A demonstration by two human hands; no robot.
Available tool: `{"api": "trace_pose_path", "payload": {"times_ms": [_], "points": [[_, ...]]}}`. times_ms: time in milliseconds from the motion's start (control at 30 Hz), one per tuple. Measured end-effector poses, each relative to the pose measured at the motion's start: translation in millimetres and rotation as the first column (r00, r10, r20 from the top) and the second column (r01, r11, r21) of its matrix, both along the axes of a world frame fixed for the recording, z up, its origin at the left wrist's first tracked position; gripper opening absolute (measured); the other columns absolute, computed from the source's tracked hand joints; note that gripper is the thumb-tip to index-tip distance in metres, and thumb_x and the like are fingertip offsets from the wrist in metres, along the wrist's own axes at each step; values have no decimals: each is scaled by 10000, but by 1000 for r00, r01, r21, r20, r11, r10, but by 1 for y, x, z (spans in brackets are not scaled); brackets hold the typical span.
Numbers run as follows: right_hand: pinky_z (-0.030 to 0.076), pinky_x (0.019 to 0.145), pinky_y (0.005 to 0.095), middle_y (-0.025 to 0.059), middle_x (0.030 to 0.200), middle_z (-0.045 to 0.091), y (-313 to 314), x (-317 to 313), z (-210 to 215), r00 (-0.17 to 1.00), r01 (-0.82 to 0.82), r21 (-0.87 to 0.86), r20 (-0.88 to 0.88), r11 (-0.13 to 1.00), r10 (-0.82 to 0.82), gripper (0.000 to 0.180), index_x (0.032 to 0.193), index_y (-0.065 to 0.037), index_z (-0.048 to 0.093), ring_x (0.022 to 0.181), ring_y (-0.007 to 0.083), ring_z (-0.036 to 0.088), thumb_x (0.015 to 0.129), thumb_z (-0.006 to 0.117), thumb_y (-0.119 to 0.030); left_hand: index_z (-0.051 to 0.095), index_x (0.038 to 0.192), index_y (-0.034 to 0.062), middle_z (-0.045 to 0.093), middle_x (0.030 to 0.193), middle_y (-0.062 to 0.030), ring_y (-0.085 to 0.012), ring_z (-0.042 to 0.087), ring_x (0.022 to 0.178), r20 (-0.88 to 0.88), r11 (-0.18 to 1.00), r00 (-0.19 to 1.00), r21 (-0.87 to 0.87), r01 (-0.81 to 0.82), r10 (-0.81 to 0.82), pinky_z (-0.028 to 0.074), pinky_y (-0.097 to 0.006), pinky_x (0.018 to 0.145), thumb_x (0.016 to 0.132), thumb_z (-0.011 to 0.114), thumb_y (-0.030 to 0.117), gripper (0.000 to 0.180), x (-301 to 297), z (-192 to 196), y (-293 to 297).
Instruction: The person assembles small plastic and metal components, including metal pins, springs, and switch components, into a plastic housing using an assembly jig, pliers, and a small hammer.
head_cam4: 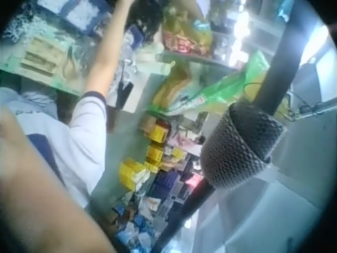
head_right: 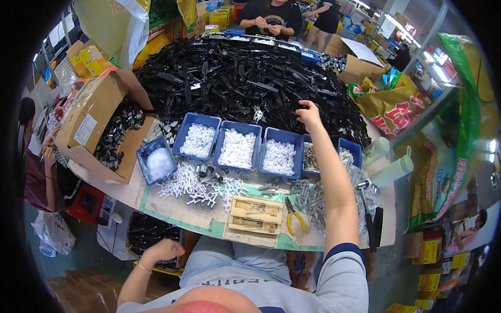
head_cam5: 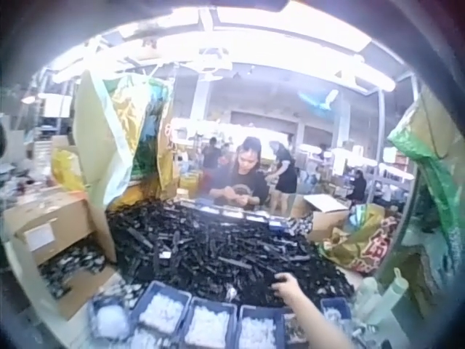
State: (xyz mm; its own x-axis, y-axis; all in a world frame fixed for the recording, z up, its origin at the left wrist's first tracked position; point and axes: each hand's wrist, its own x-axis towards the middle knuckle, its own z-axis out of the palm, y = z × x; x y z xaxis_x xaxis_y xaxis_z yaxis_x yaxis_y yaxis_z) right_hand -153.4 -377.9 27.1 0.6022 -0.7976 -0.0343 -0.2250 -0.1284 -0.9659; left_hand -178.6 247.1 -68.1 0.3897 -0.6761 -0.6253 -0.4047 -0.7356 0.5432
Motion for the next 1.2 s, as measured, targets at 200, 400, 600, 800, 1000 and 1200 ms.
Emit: {"api": "trace_pose_path", "payload": {"times_ms": [200,400,600,800,1000,1200], "points": [[471,627,231,16,1023,587,55,-50,30,934,-162,45,328,986,138,391,1164,-105,556,785,103,597,809,700,-23,652,1062,-1,688,863,-87,-115,602,797,-133,738,989,-674,-41,-66,489,-279,735,901,617,212,269,21,99,-109],[463,665,200,46,978,637,193,-115,30,798,-542,32,333,840,502,333,1142,-69,544,821,64,581,835,663,-15,393,1348,21,564,1130,-124,-160,627,898,-588,317,792,-729,-607,165,528,-255,678,886,655,181,554,11,112,-210],[455,699,206,40,976,612,245,-135,6,814,-554,29,230,832,534,297,1118,-63,551,821,74,561,842,639,5,418,1221,7,620,1022,-89,-143,630,854,-693,281,681,-622,-730,237,526,-252,618,856,698,187,494,1,87,-235],[493,741,241,96,1024,631,262,-139,-5,843,-447,57,361,893,399,268,1137,-27,537,847,121,607,882,621,-29,425,1206,3,638,1005,-83,-119,624,862,-726,205,634,-600,-773,266,522,-228,642,857,691,148,462,-5,62,-228],[483,633,242,71,778,640,247,-186,4,932,-327,198,230,924,281,171,971,11,628,678,116,596,862,657,-117,484,1106,-29,623,1001,-87,-133,613,851,-570,154,712,-726,-670,410,528,-257,710,849,670,88,338,16,55,-219],[459,717,269,67,898,632,271,-220,-19,840,-540,-271,-120,797,529,116,854,-14,660,818,155,594,757,722,-25,402,1249,-89,499,1231,-184,-213,535,1121,-862,267,446,-383,-885,241,448,-309,969,883,660,178,522,-10,65,-235]]}}
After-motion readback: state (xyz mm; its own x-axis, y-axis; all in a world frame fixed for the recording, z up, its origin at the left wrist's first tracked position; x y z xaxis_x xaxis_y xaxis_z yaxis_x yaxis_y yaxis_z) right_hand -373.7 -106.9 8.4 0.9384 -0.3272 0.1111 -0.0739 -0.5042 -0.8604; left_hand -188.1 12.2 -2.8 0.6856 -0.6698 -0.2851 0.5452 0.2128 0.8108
